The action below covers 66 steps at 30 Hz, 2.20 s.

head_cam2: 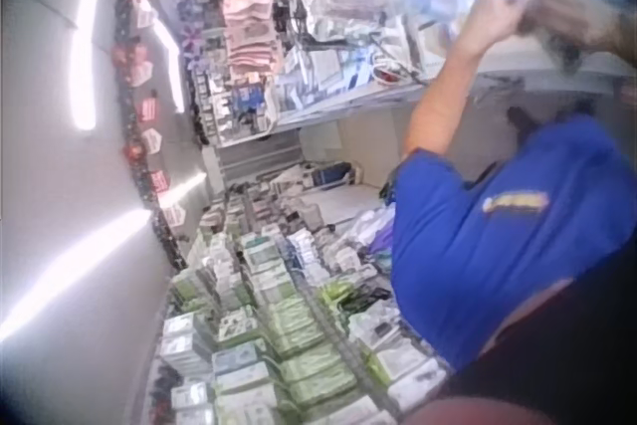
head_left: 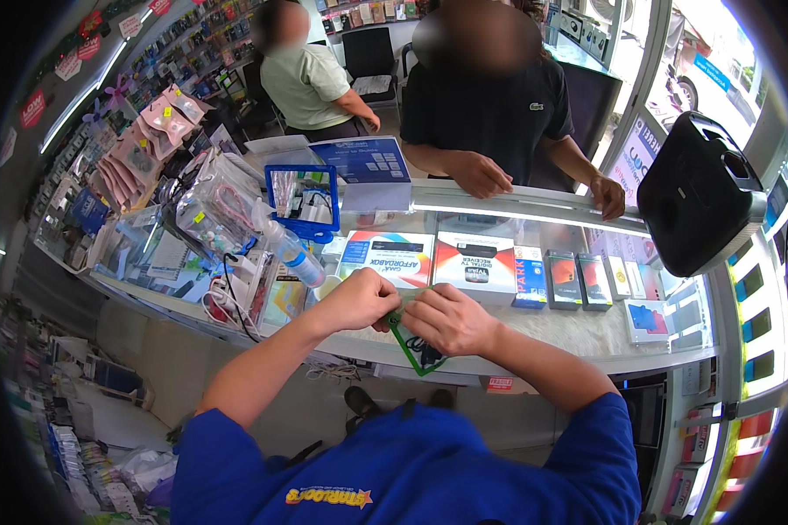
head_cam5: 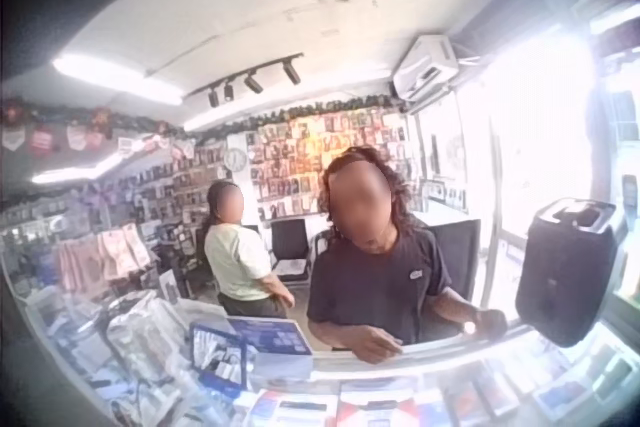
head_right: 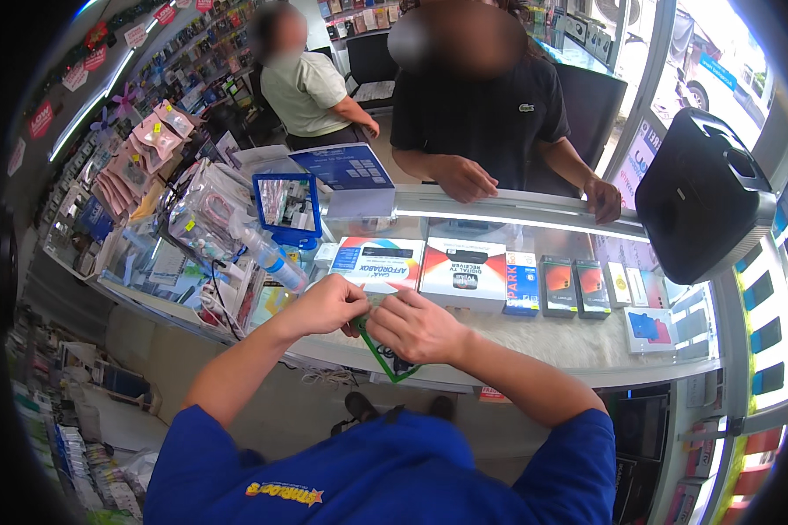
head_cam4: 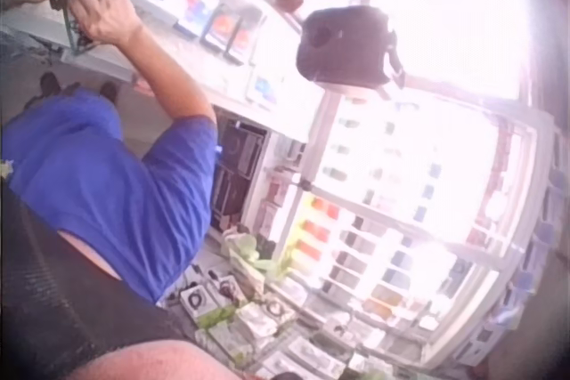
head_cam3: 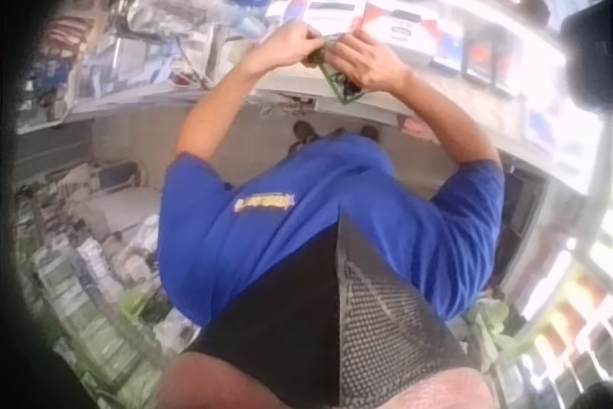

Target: The person picks a packaged USB cable from a shelf, walks to the counter, and removes the cable from its packaging. They plug the cable into a power strip and then into a black portable speaker to test it. After testing, they coil the cable and place it back into the packaging, returning it to the shelf.

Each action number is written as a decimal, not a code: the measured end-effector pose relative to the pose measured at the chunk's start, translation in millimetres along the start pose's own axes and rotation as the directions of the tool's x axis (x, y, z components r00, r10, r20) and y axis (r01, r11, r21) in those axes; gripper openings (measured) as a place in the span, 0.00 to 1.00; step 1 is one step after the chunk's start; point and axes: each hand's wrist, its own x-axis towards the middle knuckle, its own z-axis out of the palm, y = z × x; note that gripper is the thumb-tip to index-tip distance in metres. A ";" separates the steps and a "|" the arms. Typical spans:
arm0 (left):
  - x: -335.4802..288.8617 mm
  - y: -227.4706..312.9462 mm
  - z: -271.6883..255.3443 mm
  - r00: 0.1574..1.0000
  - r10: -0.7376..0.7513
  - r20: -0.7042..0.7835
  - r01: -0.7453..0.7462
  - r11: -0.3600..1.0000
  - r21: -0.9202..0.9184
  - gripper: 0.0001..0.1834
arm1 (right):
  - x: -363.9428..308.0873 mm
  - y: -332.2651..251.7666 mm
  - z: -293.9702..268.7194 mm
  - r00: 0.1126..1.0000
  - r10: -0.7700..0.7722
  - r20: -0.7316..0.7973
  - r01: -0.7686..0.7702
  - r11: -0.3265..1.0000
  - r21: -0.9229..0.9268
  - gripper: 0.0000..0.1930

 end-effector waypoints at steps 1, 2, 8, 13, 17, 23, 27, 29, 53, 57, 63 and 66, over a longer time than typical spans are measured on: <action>-1.4 0.0 1.4 0.999 -0.006 -0.035 0.007 1.000 0.018 0.17 | 0.6 -1.9 1.0 1.000 0.007 0.009 -0.007 0.999 0.038 0.12; -3.2 0.0 3.5 0.994 0.030 -0.104 -0.029 1.000 0.013 0.16 | 2.6 -2.2 2.8 0.997 0.075 0.020 -0.077 0.992 0.098 0.09; -6.1 -0.7 7.9 0.931 0.234 -0.279 -0.149 0.944 0.294 0.15 | 12.2 6.8 1.7 0.924 0.360 0.128 -0.379 0.909 0.174 0.12; -12.4 -20.0 12.6 0.868 0.255 -0.425 -0.321 0.943 -0.088 0.16 | 1.7 31.5 -2.7 0.722 0.687 0.079 -0.660 0.650 0.377 0.12; -13.7 -49.4 24.7 0.859 0.155 -0.488 -0.346 0.878 -0.330 0.15 | -6.4 38.1 15.7 0.383 0.843 0.379 -0.760 0.054 0.648 0.16; -1.5 -80.8 38.3 0.653 0.124 -0.748 -0.446 0.861 -0.247 0.11 | -17.6 41.9 24.0 0.372 0.603 0.706 -0.747 -0.256 0.613 0.22; 4.5 -83.9 40.3 0.611 0.122 -0.782 -0.471 0.850 -0.235 0.13 | -19.3 43.0 18.3 0.447 0.474 0.759 -0.759 -0.248 0.602 0.24; 5.7 -84.5 41.9 0.593 0.142 -0.793 -0.462 0.866 -0.190 0.16 | -18.0 40.5 19.6 0.433 0.449 0.781 -0.806 -0.195 0.559 0.27; 1.0 -110.7 56.1 0.567 -0.173 -0.805 -0.546 0.653 -0.525 0.15 | -21.4 72.9 -20.6 0.401 0.814 0.420 -0.672 -0.051 0.739 0.13; -10.5 -112.7 53.9 0.545 -0.168 -0.822 -0.401 0.808 -0.431 0.15 | -25.5 83.0 -26.5 0.362 0.875 0.320 -0.640 -0.016 0.768 0.12; -8.3 -104.6 60.4 0.569 0.079 -0.818 -0.172 0.985 -0.025 0.17 | -30.3 83.4 -25.1 0.315 0.903 0.291 -0.634 -0.028 0.773 0.12; -4.1 -94.5 57.8 0.515 0.271 -0.813 -0.045 0.956 0.290 0.20 | -27.8 80.9 -21.6 0.307 0.910 0.280 -0.584 -0.052 0.810 0.13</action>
